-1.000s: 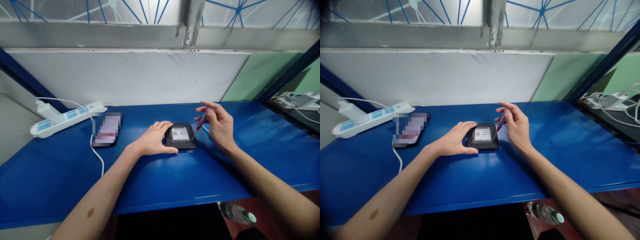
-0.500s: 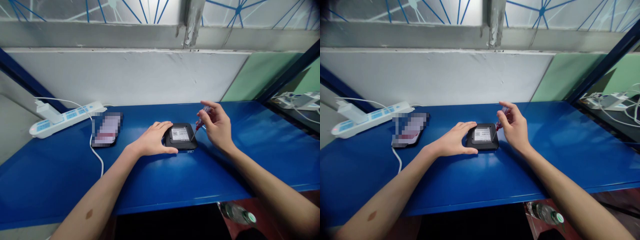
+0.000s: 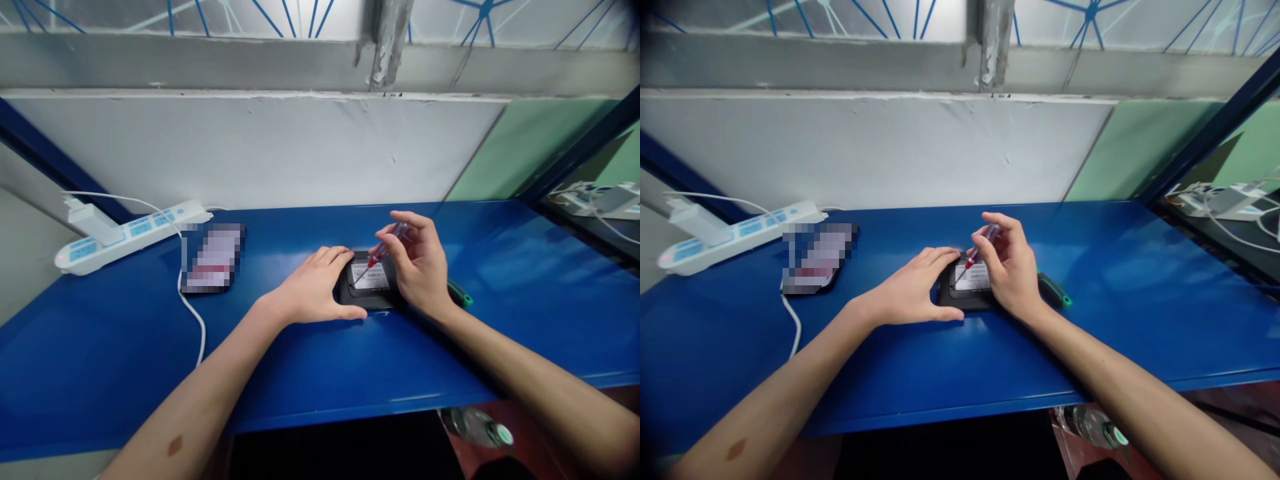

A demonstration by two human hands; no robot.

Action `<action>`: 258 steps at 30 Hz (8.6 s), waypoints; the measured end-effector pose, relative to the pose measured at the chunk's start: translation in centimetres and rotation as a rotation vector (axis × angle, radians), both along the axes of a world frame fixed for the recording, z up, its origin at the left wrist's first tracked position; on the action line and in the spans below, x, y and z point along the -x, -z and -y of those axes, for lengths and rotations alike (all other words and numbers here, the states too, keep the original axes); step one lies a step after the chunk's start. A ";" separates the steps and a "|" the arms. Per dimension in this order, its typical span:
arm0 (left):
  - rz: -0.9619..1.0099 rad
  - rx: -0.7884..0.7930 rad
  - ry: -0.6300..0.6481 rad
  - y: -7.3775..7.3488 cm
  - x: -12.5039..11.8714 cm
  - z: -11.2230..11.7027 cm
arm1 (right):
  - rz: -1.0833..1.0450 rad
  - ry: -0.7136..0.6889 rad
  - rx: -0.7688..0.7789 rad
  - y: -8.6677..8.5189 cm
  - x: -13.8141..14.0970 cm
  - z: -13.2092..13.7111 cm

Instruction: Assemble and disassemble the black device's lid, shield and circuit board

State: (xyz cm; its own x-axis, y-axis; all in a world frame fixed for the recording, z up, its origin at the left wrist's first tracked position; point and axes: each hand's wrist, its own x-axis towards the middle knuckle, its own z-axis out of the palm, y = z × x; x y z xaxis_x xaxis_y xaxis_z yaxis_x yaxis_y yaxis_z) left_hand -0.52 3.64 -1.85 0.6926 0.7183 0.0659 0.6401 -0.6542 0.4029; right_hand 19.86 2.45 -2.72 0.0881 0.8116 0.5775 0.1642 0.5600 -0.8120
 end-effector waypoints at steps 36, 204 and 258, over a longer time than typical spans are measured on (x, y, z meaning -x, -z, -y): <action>0.026 0.025 0.008 0.2 0.1 -0.2 | 0.021 -0.050 0.124 -0.3 -0.4 0.2; 0.034 0.163 -0.082 0.1 2.5 -1.9 | 0.126 0.237 0.499 0.2 -15.5 3.5; 0.058 0.136 -0.067 0.1 2.4 -2.0 | 0.395 0.472 0.399 -2.2 -11.9 7.3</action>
